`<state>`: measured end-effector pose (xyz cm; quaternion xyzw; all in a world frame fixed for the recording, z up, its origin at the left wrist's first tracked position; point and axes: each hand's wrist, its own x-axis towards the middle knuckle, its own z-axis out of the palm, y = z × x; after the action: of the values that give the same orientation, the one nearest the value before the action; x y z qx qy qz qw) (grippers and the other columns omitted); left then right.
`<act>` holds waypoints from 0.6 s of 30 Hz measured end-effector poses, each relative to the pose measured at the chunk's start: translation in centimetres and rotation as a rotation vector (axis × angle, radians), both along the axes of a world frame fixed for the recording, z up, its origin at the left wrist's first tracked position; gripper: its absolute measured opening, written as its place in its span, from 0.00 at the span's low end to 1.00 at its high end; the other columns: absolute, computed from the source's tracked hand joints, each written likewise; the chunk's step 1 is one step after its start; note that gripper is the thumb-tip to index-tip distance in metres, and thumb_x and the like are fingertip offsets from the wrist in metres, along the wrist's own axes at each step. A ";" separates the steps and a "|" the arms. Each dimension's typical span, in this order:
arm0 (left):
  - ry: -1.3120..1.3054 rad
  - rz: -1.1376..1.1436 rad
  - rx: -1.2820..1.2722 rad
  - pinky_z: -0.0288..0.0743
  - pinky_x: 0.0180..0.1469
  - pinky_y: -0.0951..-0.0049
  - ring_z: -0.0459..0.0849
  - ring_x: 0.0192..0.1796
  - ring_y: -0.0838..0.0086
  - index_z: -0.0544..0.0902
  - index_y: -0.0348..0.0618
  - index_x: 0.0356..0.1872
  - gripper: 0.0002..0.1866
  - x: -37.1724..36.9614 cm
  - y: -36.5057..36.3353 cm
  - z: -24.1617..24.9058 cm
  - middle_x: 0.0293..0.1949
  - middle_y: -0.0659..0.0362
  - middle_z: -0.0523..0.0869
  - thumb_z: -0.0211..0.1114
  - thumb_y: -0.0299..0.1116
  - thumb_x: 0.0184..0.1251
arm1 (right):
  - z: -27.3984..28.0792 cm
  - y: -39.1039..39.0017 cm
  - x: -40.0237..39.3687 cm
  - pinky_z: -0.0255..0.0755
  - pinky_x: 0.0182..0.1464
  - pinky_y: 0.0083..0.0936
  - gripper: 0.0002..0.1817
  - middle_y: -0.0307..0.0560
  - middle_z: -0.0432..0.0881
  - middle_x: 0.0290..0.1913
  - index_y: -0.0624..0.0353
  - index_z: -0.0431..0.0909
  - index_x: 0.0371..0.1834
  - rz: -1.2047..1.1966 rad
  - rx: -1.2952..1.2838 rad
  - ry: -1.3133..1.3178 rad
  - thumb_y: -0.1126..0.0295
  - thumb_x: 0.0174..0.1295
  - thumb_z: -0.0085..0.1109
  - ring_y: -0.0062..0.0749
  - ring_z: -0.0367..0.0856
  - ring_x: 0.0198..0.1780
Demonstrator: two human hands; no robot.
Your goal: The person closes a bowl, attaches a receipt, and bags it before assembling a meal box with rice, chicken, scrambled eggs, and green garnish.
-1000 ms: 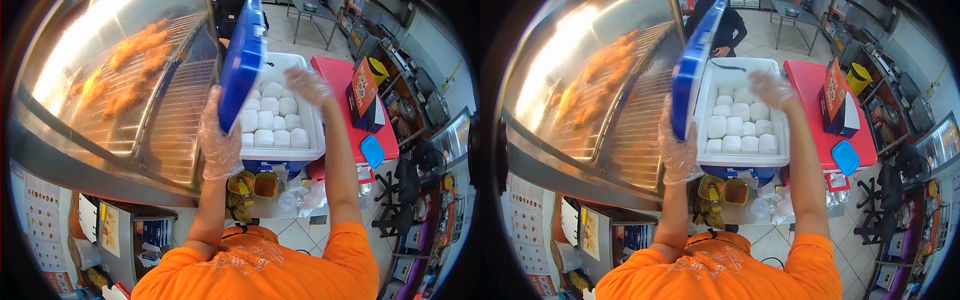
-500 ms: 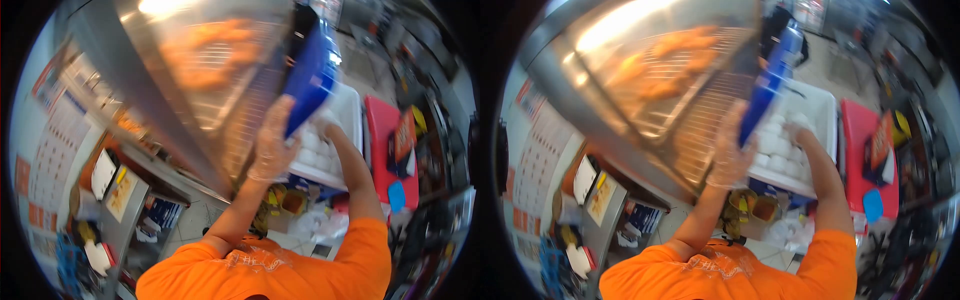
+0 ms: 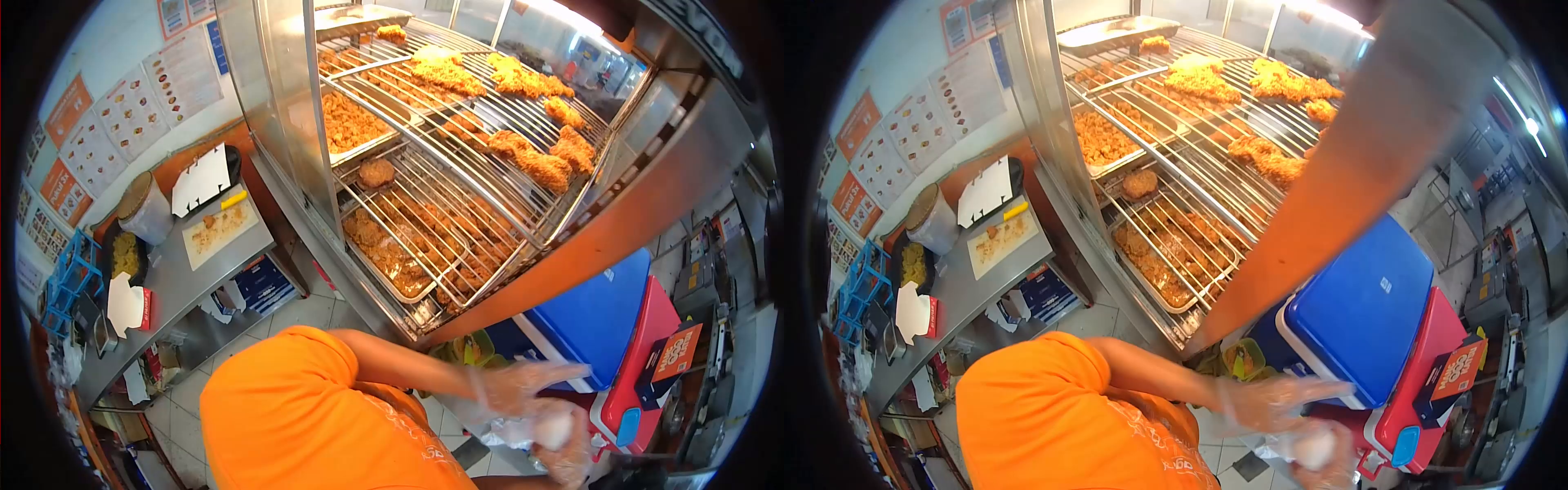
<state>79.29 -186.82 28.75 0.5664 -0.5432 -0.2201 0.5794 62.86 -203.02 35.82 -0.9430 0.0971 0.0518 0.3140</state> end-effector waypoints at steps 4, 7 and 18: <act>1.272 -0.413 0.341 0.67 0.72 0.58 0.70 0.70 0.62 0.60 0.47 0.76 0.47 -3.5 12.3 -1.8 0.69 0.51 0.71 0.59 0.68 0.67 | -2.3 9.1 5.5 0.76 0.56 0.42 0.40 0.56 0.77 0.55 0.60 0.72 0.63 0.456 0.239 -0.123 0.53 0.49 0.77 0.49 0.80 0.56; 1.601 -0.181 0.245 0.83 0.51 0.64 0.85 0.49 0.69 0.70 0.47 0.67 0.31 -1.0 20.3 -4.5 0.54 0.55 0.82 0.61 0.56 0.72 | -3.7 17.2 9.9 0.71 0.65 0.42 0.48 0.61 0.73 0.66 0.63 0.68 0.70 0.476 0.215 -0.152 0.55 0.46 0.80 0.53 0.74 0.66; 1.414 0.567 -0.634 0.88 0.45 0.56 0.86 0.52 0.44 0.70 0.49 0.68 0.34 2.8 49.5 -8.6 0.54 0.43 0.82 0.65 0.56 0.68 | -1.1 24.6 46.6 0.73 0.64 0.38 0.35 0.54 0.80 0.62 0.59 0.74 0.67 -0.358 -0.083 -0.111 0.46 0.63 0.61 0.42 0.79 0.61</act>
<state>82.13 -137.32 20.19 0.2193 0.0769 -0.2062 0.9505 109.44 -178.39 34.68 -0.9242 0.2479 -0.0609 0.2841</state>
